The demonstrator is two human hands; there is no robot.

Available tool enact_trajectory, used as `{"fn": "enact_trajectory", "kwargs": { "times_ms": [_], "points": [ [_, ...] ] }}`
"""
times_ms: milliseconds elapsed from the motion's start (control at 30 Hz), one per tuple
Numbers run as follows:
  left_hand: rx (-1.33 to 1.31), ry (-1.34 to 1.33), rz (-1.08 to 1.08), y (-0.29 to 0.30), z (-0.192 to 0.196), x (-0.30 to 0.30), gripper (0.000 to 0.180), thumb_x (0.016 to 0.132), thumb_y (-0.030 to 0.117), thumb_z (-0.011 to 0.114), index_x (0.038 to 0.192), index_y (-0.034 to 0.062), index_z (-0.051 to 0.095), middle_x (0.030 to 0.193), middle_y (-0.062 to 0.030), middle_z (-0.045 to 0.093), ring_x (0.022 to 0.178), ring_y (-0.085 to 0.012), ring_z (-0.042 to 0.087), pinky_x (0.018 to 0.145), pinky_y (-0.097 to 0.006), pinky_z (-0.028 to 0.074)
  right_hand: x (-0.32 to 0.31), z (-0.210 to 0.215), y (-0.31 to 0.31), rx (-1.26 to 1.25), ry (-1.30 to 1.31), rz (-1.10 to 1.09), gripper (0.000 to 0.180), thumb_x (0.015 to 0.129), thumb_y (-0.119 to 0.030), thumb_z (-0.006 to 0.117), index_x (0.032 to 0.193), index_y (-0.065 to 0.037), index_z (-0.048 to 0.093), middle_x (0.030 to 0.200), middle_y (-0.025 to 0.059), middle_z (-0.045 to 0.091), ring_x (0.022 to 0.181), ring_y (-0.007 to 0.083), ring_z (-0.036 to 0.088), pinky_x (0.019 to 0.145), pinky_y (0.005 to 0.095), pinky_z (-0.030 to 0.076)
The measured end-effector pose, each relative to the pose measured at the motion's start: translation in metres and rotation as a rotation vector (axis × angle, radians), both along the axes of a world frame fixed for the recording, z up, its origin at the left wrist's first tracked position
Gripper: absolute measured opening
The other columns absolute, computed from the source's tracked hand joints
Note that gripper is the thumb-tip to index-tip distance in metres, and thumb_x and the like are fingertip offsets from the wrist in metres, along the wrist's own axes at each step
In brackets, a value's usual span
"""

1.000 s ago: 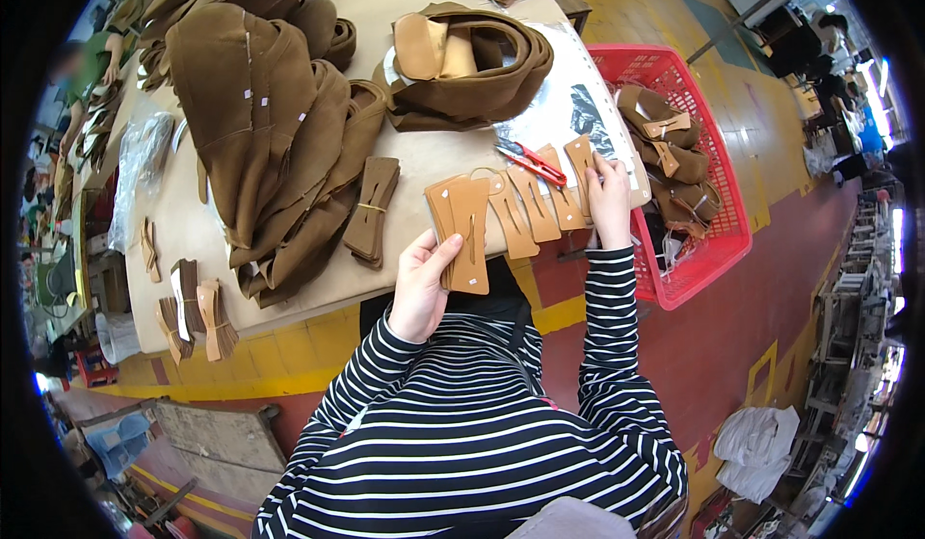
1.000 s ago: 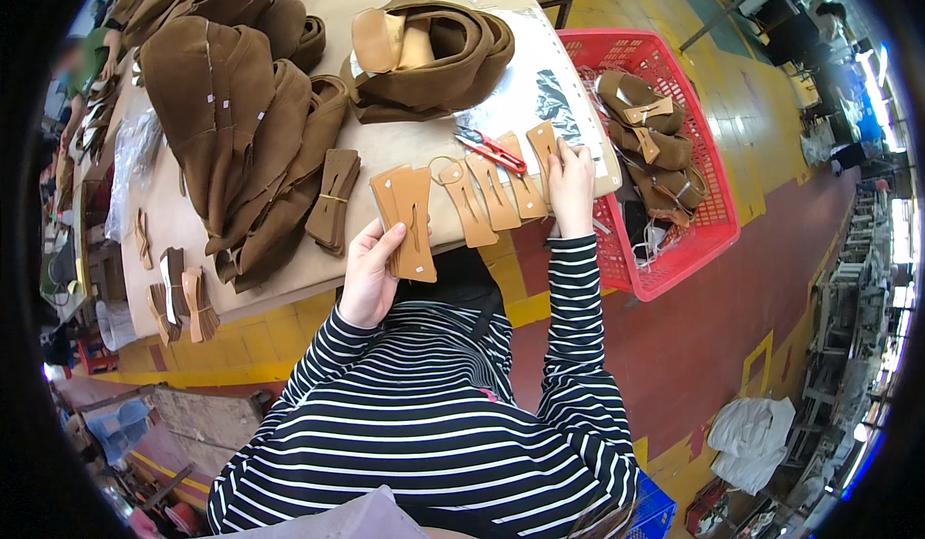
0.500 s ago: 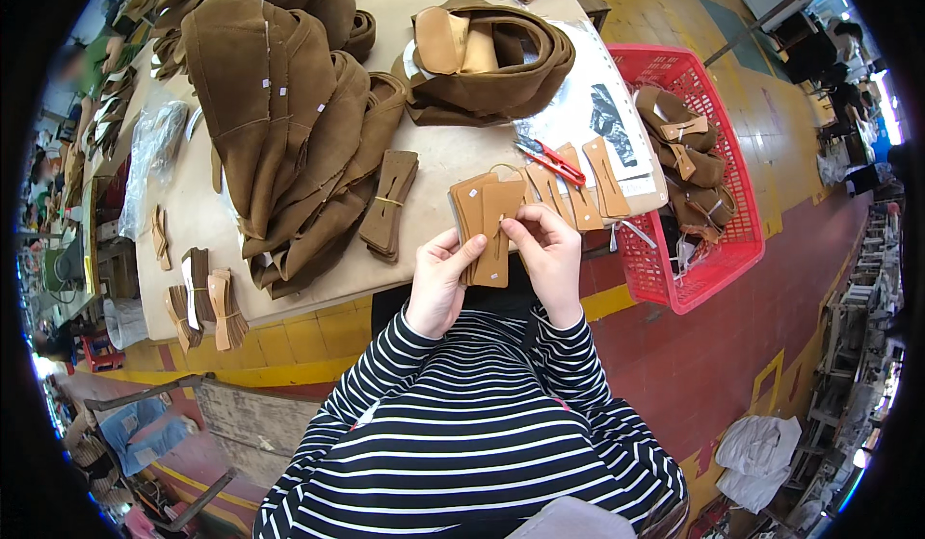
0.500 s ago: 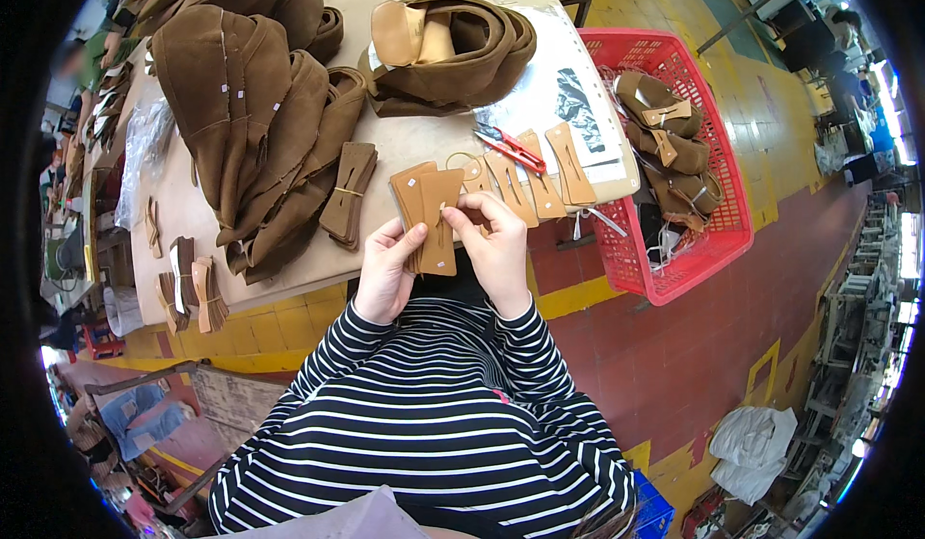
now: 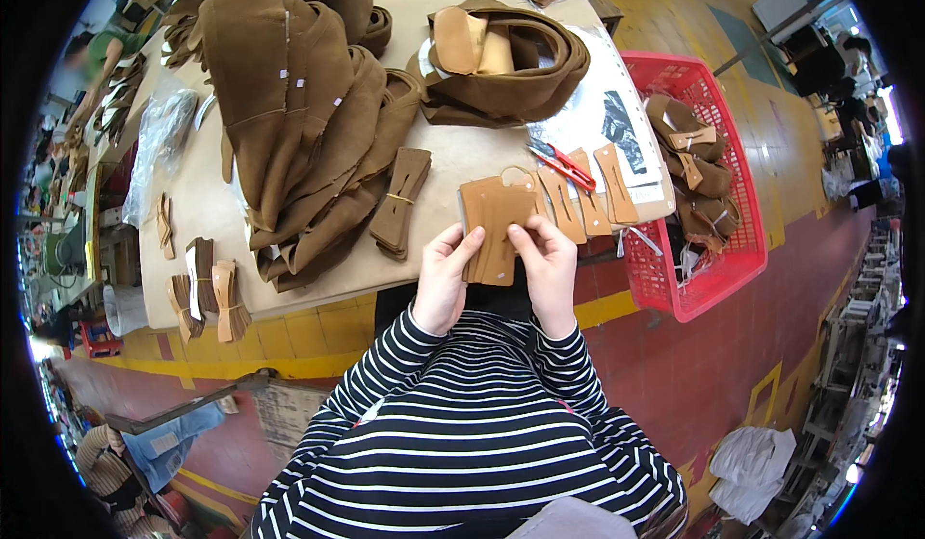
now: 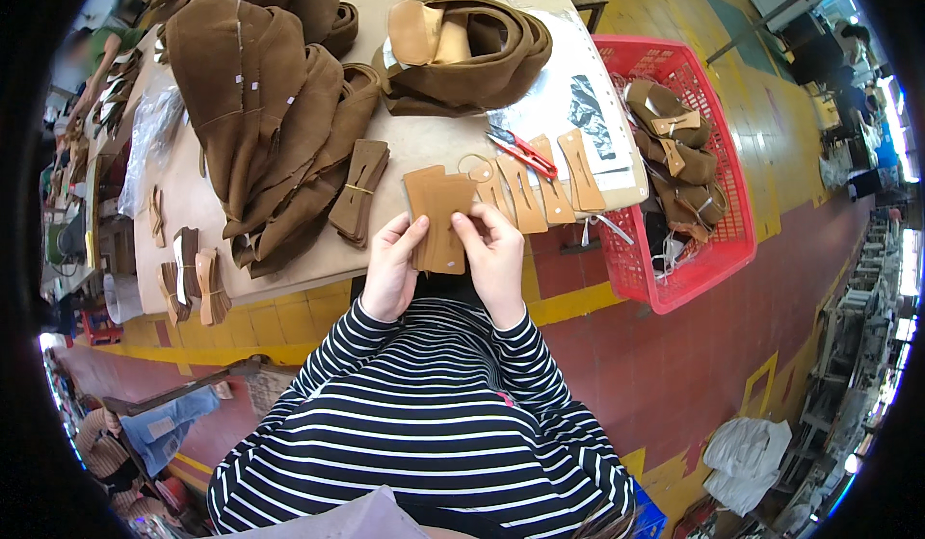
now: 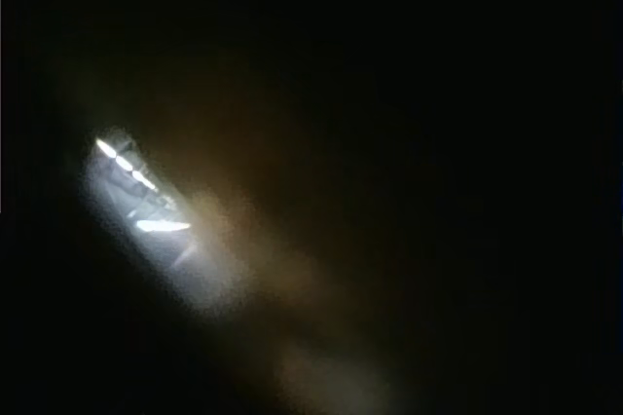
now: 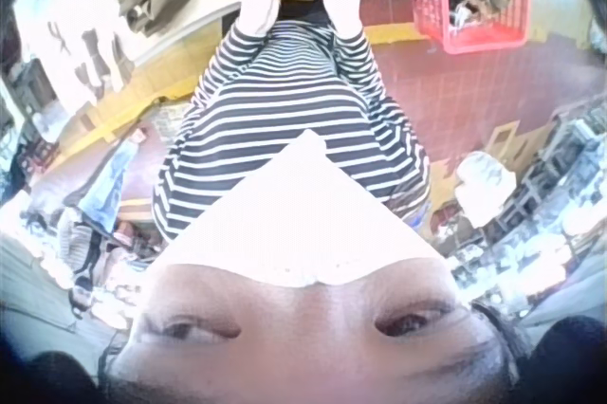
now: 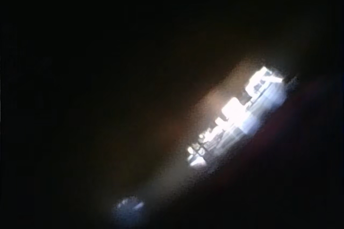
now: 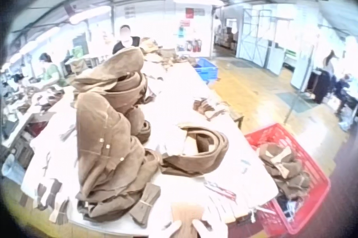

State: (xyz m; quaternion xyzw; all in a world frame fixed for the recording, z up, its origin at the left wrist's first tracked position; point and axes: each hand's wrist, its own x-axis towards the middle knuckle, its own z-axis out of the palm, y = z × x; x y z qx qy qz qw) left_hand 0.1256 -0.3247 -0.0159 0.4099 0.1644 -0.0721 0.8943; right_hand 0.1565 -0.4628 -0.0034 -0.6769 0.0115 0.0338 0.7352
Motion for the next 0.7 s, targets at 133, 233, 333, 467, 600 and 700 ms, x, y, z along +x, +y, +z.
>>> {"fn": "enact_trajectory", "kwargs": {
  "times_ms": [133,233,333,467,600,700],
  "points": [
    [0.278,-0.018,0.005,-0.002,-0.019,0.008,0.028,0.097,0.011,0.055,0.12,-0.0042,0.057,0.106,-0.0036,0.064,0.098,-0.01,0.058,0.087,-0.024,0.046,0.001,0.001,-0.008,0.277,0.098,-0.168,0.016,0.097,-0.011,0.054,0.108,-0.001,0.058,0.093,0.0008,0.063,0.082,0.0065,0.056,0.073,0.0206,0.045],
    [0.878,-0.059,0.011,0.003,-0.028,0.012,0.032,0.093,0.012,0.061,0.118,-0.0063,0.057,0.096,-0.0106,0.065,0.082,-0.0129,0.059,0.077,-0.024,0.048,0.009,0.003,-0.022,0.498,0.155,-0.182,0.024,0.1,-0.015,0.05,0.12,-0.003,0.053,0.098,0.005,0.061,0.086,0.0146,0.06,0.08,0.0307,0.05],
    [1.364,-0.275,0.054,0.016,-0.019,0.016,0.032,0.085,0.01,0.065,0.114,-0.0015,0.062,0.101,-0.0152,0.062,0.087,-0.0299,0.06,0.083,-0.036,0.049,0.012,0.002,-0.034,0.595,0.245,-0.133,0.026,0.101,-0.016,0.048,0.123,-0.003,0.05,0.099,0.0075,0.059,0.089,0.016,0.057,0.08,0.0313,0.048],
    [1.373,-0.515,0.181,0.043,0.034,0.028,0.024,0.083,0.009,0.067,0.106,0.001,0.066,0.107,-0.014,0.065,0.101,-0.0288,0.062,0.09,-0.037,0.049,0.008,0.0,-0.037,0.563,0.24,-0.078,0.03,0.099,-0.014,0.049,0.127,-0.002,0.049,0.1,0.0079,0.058,0.089,0.0159,0.056,0.079,0.0315,0.047],
    [1.599,-0.566,0.81,0.116,0.113,0.059,0.027,0.083,0.008,0.067,0.109,0.0014,0.063,0.113,-0.0143,0.062,0.107,-0.0312,0.057,0.094,-0.04,0.044,0.005,0.004,-0.031,0.529,0.231,-0.032,0.031,0.098,-0.009,0.048,0.127,-0.001,0.051,0.101,0.0068,0.06,0.089,0.0145,0.057,0.079,0.0306,0.049],
    [1.805,-0.474,1.083,0.171,0.154,0.093,0.044,0.085,0.027,0.07,0.114,-0.004,0.059,0.104,-0.0168,0.062,0.1,-0.0353,0.057,0.094,-0.042,0.043,0.003,0.007,-0.026,0.501,0.231,-0.044,0.03,0.098,-0.008,0.048,0.127,0.0,0.052,0.101,0.007,0.061,0.089,0.0148,0.057,0.079,0.0305,0.048]
  ]
}}
